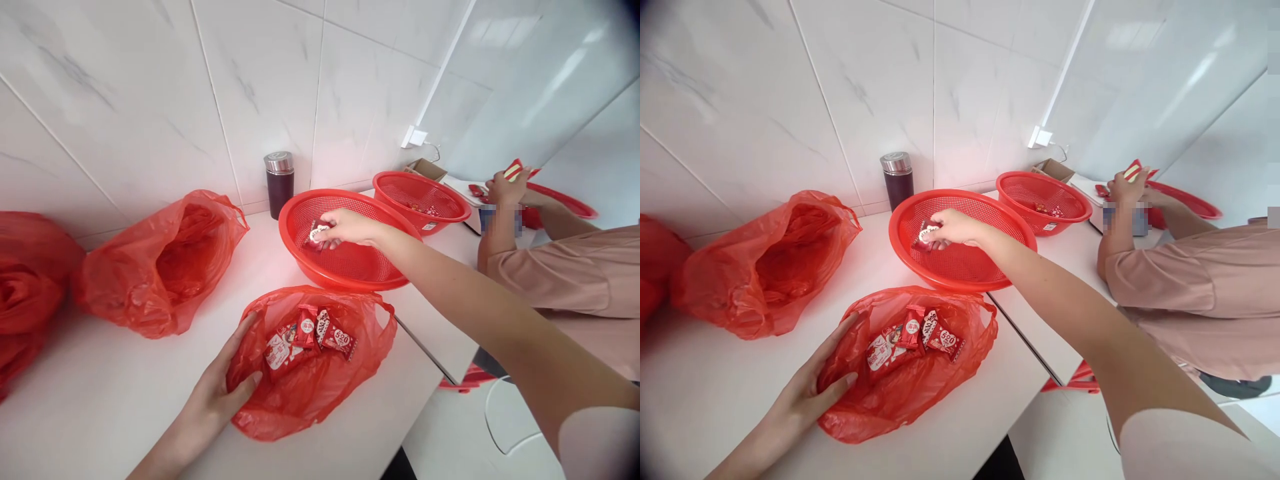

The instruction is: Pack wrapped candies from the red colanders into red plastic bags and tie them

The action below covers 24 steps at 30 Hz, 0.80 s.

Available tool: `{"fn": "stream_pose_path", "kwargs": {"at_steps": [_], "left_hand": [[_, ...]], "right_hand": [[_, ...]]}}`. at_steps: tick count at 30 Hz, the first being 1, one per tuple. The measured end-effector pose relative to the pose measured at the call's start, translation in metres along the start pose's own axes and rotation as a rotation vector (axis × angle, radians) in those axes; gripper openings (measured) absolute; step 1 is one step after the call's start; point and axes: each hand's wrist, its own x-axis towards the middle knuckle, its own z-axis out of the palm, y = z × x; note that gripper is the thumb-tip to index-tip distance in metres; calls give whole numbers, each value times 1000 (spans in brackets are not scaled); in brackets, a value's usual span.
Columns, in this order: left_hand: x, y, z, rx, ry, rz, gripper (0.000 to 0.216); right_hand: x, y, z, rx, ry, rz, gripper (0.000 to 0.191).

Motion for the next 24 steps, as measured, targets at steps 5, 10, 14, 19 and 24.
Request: {"fn": "stream_pose_path", "kwargs": {"at_steps": [5,10,14,19,24], "left_hand": [[1,0,2,-9,12,-7,69],[2,5,3,-13,7,-17,73],[1,7,3,-11,10,-23,75],[0,8,3,51,3,-7,71],[1,6,3,48,18,-8,72]], "right_hand": [[-49,-32,-7,466,-61,-20,13],[-88,-53,43,447,-230,20,14],[-98,-44,92,158,-34,-109,38],[-99,-19,115,-297,-72,-248,37],[-105,-14,114,-288,-7,-219,23]]}}
